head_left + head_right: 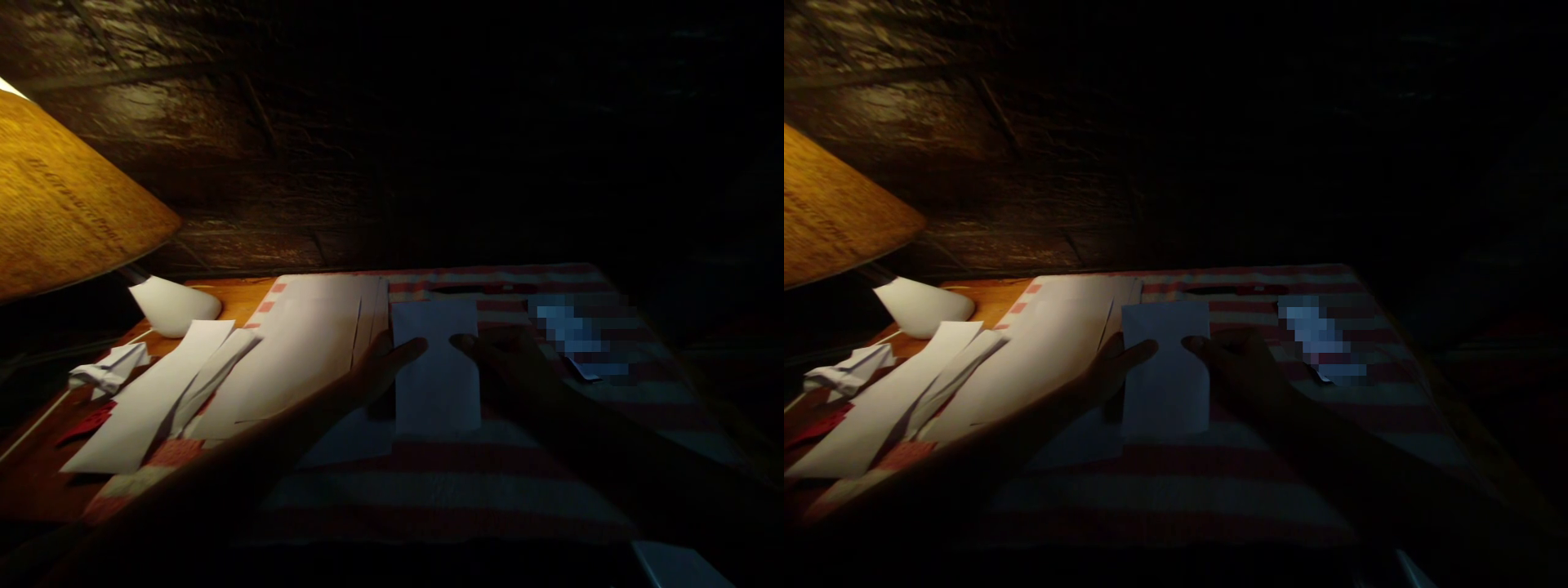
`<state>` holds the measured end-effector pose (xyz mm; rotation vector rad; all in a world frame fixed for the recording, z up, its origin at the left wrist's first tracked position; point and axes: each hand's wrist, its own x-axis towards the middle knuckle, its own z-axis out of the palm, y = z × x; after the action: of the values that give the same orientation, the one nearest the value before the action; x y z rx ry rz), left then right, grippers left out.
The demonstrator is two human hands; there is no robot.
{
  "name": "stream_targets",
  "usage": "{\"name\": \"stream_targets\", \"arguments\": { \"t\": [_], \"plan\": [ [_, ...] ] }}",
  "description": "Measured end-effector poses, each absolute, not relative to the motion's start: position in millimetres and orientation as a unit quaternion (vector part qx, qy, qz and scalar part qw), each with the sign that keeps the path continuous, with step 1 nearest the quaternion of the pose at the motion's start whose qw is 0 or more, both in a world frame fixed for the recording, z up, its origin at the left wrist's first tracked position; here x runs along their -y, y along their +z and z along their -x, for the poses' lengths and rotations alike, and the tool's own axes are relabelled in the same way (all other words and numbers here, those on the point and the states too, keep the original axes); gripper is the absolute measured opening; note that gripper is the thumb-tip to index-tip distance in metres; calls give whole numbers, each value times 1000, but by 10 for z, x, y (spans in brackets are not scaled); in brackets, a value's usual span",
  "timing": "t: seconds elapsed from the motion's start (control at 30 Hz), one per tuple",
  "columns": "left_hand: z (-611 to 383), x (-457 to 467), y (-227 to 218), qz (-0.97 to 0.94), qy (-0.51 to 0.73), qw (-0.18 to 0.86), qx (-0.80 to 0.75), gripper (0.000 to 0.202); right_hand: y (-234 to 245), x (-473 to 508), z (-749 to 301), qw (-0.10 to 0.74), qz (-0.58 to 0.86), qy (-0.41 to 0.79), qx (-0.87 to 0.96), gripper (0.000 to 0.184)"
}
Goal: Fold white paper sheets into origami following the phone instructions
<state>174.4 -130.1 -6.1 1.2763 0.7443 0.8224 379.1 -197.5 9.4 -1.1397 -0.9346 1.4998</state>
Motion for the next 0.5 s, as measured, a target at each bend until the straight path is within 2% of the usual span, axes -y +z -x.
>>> {"name": "stream_targets", "arguments": {
  "t": [0.27, 0.5],
  "plan": [
    [-1745, 1293, -73, -563, 370, 649, -352, 46, 131, 1969, -3794, 498, 510, 579, 396, 41],
    [-1742, 1289, -68, -566, 385, 636, -355, 43, 100, 1971, -3810, 472, 485, 616, 404, 35]
  ]
}}
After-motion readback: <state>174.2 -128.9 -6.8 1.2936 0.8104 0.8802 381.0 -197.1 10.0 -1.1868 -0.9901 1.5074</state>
